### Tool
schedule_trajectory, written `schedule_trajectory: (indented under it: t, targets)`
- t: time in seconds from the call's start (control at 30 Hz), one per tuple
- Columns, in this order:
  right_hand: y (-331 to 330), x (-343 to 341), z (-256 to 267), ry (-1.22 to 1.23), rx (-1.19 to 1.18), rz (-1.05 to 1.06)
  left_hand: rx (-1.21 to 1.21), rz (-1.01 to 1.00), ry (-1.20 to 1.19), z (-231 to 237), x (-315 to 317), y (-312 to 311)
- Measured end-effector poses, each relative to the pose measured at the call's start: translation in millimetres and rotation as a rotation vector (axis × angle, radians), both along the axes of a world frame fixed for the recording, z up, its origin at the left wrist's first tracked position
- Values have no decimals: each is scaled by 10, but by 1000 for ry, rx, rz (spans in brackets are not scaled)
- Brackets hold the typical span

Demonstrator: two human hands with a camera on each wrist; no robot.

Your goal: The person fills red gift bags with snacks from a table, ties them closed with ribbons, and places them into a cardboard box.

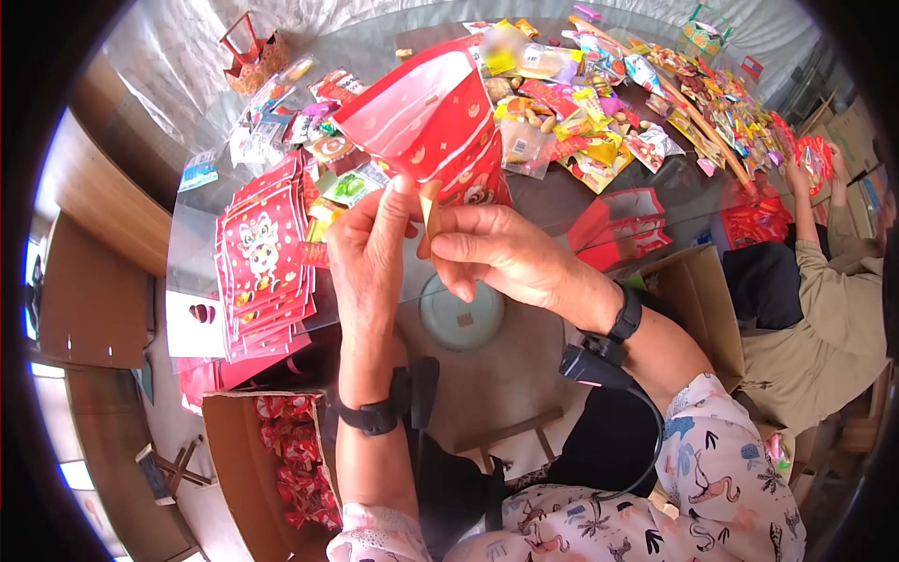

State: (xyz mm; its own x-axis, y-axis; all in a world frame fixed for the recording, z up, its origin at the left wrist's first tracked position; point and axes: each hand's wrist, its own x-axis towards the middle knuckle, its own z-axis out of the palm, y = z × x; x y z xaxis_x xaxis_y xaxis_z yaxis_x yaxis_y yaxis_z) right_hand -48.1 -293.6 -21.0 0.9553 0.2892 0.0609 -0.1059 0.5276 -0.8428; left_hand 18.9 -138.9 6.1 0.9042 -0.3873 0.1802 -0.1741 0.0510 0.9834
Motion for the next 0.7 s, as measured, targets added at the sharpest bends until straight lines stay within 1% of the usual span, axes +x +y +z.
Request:
schedule_trajectory:
  t: [0.1, 0.13, 0.23, 0.33, 0.43, 0.47, 0.5, 0.57, 0.6, 0.7]
  targets:
    - [-22, -56, 26, -13, -99, -45, -129, -114, 96, 29, -80, -48]
    - [-32, -72, 31, -19, -108, -48, -164, -198, 118, -4, -64, -47]
    - [-48, -122, 41, -21, -135, -64, -195, -235, 118, -56, -71, -82]
    - [-48, -184, 86, -3, -158, -81, -107, -411, 153, 17, -71, -24]
    - [-57, -222, 104, -10, -151, -66, -211, -536, 304, 37, -110, -70]
    - [-57, -230, 99, -16, -138, -56, -220, -592, 395, -24, -85, -61]
    - [-55, -240, 93, -22, -124, -46, -243, -587, 413, -39, -83, -67]
    - [-54, -263, 72, -3, -95, 46, -288, -573, 446, -54, -79, -71]
    - [-51, -273, 64, 6, -81, 94, -321, -606, 486, -39, -50, -50]
    - [-57, -305, 72, 24, -83, 188, -361, -528, 396, -126, -32, -67]
